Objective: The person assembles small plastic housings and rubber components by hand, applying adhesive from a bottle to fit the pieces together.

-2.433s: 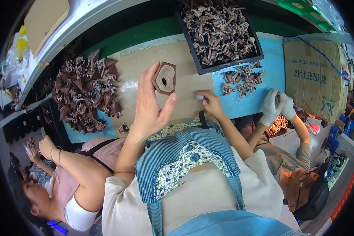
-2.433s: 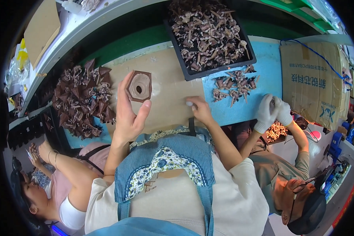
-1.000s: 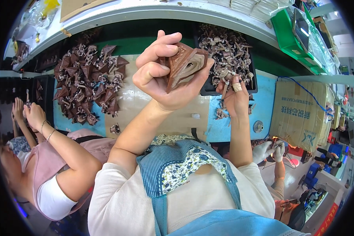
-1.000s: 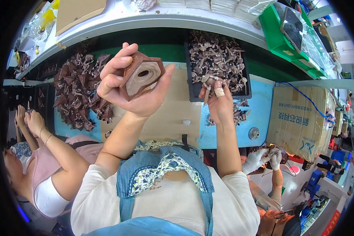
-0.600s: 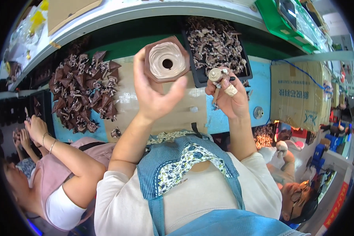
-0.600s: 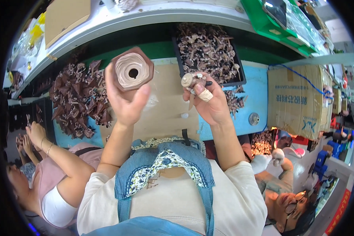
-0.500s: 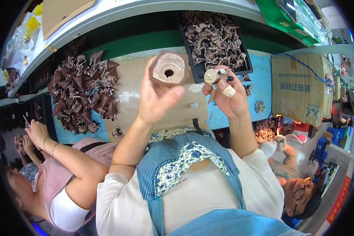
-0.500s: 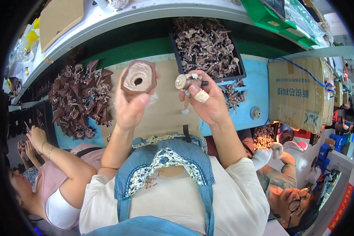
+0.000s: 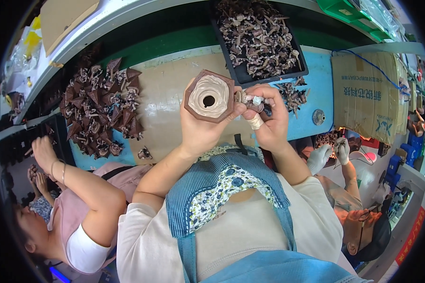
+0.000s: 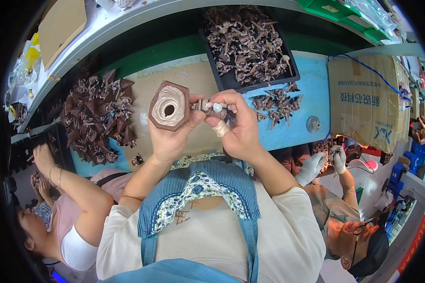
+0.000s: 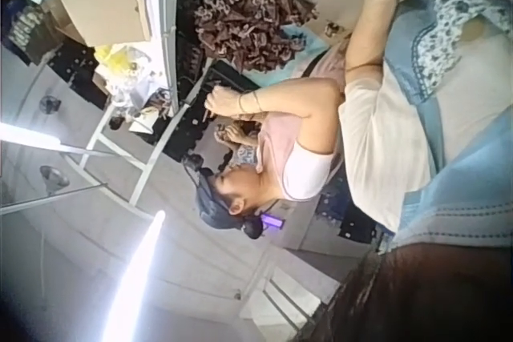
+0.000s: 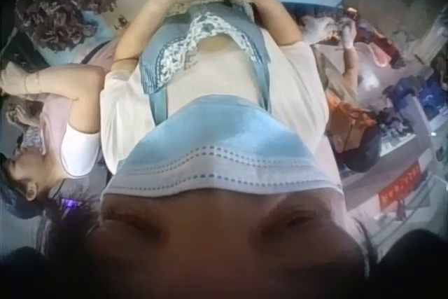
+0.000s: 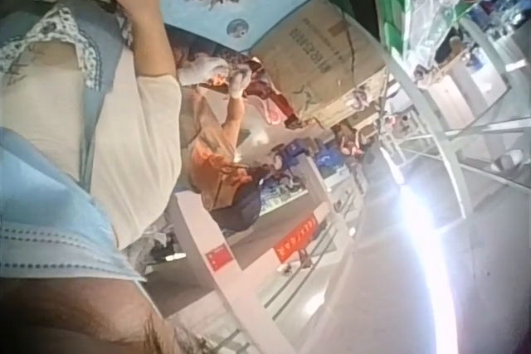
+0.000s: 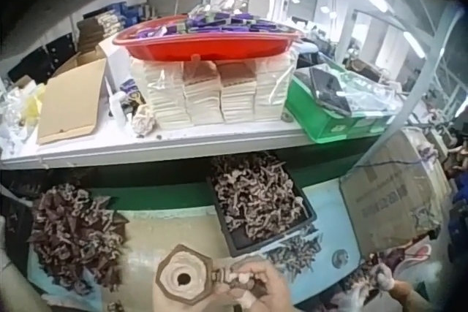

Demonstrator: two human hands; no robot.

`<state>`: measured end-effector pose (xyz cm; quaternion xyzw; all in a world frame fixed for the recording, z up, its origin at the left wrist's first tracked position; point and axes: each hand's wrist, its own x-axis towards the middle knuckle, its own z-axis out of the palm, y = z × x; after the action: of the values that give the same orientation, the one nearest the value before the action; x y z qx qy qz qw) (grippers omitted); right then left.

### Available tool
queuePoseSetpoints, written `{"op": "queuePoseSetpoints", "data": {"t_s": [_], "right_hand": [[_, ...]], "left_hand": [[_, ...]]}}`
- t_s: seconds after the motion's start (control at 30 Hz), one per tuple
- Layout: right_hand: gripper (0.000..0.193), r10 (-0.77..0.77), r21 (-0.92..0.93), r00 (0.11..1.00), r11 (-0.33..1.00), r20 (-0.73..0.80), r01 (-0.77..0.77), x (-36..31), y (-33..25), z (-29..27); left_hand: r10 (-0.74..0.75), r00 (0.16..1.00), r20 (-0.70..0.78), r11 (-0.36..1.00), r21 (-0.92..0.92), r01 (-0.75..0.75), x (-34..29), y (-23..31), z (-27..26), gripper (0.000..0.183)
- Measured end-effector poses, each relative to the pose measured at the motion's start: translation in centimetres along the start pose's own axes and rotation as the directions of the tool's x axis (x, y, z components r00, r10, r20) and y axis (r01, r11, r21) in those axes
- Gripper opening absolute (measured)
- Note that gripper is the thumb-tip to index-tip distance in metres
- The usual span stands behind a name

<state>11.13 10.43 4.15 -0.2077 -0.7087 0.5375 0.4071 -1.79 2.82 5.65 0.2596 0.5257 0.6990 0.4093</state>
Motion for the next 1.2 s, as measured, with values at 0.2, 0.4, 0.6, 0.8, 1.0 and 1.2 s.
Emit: {"op": "queuePoseSetpoints", "data": {"t_s": [0.2, 0.4, 0.6, 0.8, 1.0, 1.2], "right_hand": [[0.029, 0.223, 0.343, 0.964, 0.903, 0.146, -0.260, 1.9, -1.3, -2.6], [0.032, -0.021, -0.139, 0.900, 0.986, 0.436, 0.090, 4.2, -4.2, -2.9], [0.037, -0.156, -0.357, 0.732, 0.793, 0.663, 0.493, 6.6, -6.8, -1.2], [0.029, -0.150, -0.381, 0.589, 0.633, 0.794, 0.674, 7.1, -7.3, -0.5], [0.030, -0.239, -0.182, 0.629, 0.829, 0.740, 0.529, 6.3, -5.9, -0.8], [0.032, -0.094, -0.226, 0.690, 0.905, 0.718, 0.360, 6.1, -5.7, -1.1]], "left_hand": [[0.140, 0.955, 0.263, 0.986, -0.131, -0.108, 1.0, 1.4, -2.5, 0.063], [0.064, 0.908, 0.413, 0.940, 0.282, -0.194, 0.5, 2.0, -2.4, 0.064], [0.010, 0.923, 0.385, 0.897, 0.404, -0.178, 0.1, 3.1, -2.0, 0.063], [0.093, 0.899, 0.428, 0.851, 0.434, -0.295, 0.2, 3.0, -2.1, 0.059], [-0.012, 0.854, 0.519, 0.914, 0.353, -0.201, 0.2, 2.9, -2.1, 0.058], [-0.147, 0.792, 0.592, 0.989, 0.108, 0.103, 0.7, 1.2, -2.7, 0.063]]}}
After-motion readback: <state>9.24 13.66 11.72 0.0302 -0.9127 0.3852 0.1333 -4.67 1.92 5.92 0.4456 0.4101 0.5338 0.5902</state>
